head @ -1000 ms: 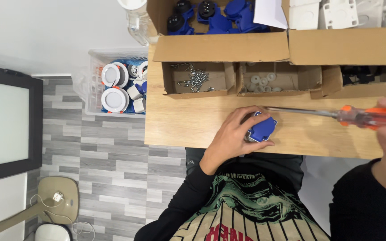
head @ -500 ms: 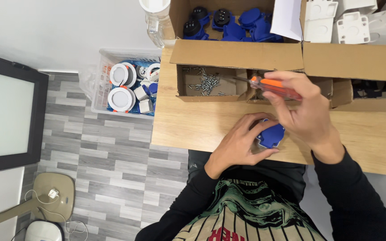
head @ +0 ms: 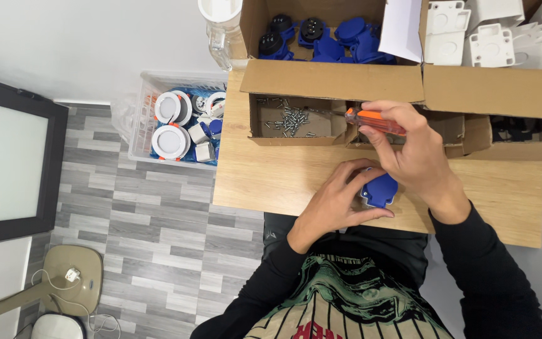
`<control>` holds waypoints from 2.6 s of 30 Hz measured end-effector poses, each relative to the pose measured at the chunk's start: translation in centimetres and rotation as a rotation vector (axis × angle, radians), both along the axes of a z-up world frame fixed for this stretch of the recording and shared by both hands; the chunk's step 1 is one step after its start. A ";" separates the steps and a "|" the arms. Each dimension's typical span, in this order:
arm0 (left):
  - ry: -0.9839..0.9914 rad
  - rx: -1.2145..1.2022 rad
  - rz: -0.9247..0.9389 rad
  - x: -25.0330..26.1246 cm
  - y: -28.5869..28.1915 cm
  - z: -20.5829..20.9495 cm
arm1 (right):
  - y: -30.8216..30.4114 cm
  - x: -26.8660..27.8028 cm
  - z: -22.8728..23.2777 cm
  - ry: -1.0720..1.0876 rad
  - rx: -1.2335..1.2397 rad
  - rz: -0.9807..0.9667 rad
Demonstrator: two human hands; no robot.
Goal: The person assembles a blue electrical socket by inserting a white plastic insert and securing it with screws using an orange screwdriver. They then place the completed unit into a plastic bin and begin assembling a second unit.
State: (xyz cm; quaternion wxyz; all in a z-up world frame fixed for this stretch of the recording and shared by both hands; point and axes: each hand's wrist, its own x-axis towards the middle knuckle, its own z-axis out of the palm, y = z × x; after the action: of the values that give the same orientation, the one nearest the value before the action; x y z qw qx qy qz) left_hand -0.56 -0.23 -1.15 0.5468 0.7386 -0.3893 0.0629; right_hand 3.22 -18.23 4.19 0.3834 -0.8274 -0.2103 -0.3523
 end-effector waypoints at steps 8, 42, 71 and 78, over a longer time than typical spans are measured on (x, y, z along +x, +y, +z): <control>0.007 0.053 -0.039 0.1 0.4 1.1 | -1.2 -2.0 2.1 0.106 0.066 0.005; 0.041 -0.127 0.223 2.7 3.8 3.6 | -8.1 -15.8 0.5 -0.073 0.235 -0.077; 0.447 -0.367 -0.002 2.1 3.7 2.2 | -11.6 -16.3 -3.2 -0.008 0.398 -0.081; 0.335 -0.311 -0.023 1.5 3.1 3.1 | -11.3 -15.4 0.4 0.030 0.363 0.022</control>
State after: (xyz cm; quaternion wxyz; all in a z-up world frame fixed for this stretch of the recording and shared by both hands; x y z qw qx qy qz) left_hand 0.94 2.90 1.99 0.7118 0.6410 -0.2869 -0.0074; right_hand -12.23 -29.52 4.57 0.5334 -0.7474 -0.1464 -0.3680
